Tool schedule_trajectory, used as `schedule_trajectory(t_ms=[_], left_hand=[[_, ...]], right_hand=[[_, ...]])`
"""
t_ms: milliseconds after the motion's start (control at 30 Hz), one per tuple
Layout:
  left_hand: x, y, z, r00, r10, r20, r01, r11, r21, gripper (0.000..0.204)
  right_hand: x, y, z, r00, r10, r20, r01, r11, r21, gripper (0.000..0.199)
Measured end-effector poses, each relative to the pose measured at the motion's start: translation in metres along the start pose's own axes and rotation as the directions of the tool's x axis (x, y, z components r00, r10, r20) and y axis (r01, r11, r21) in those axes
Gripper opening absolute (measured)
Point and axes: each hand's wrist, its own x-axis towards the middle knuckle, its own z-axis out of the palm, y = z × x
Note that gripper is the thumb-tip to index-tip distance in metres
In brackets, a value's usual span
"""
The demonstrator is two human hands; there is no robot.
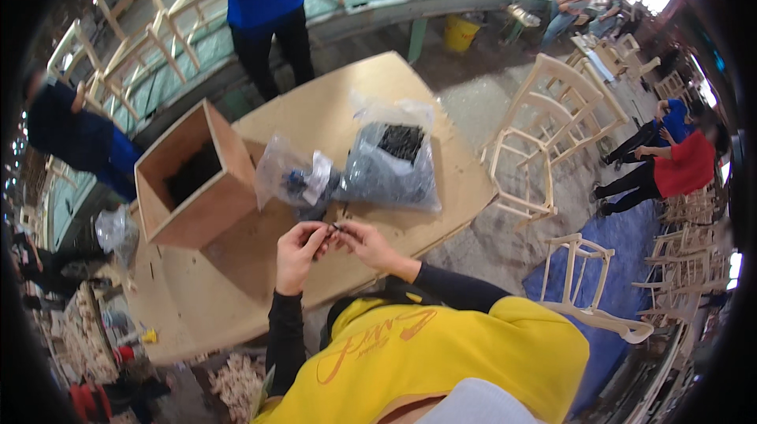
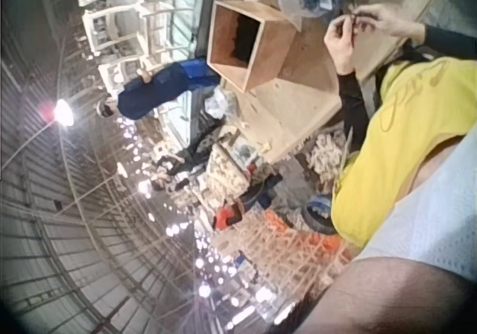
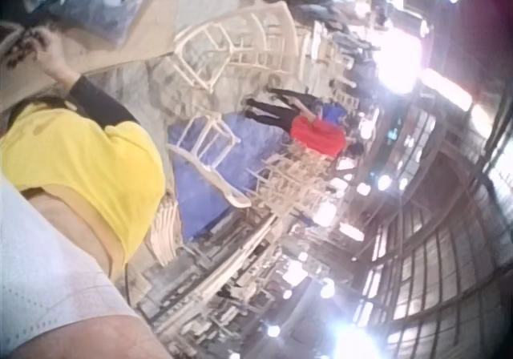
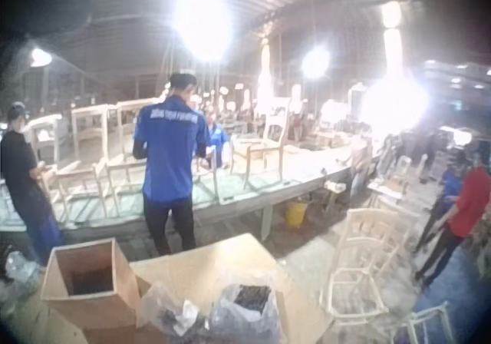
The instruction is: The person stands at a workbench in a furniture factory and repeatedly picks small black plastic caps and metal screws from plastic bags. They place the caps into a wooden bin and keep the screws in hand or on the table, continuing the sorting cycle throughout the clip.
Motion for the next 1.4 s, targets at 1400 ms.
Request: schedule_trajectory(t_ms=[1400], left_hand=[[0.046, 0.021, -0.117, 0.941, 0.163, -0.297, -0.206, 0.972, -0.117, 0.031]], right_hand=[[0.039, 0.075, -0.050, 0.999, 0.000, -0.033, -0.020, 0.783, -0.622, 0.022]])
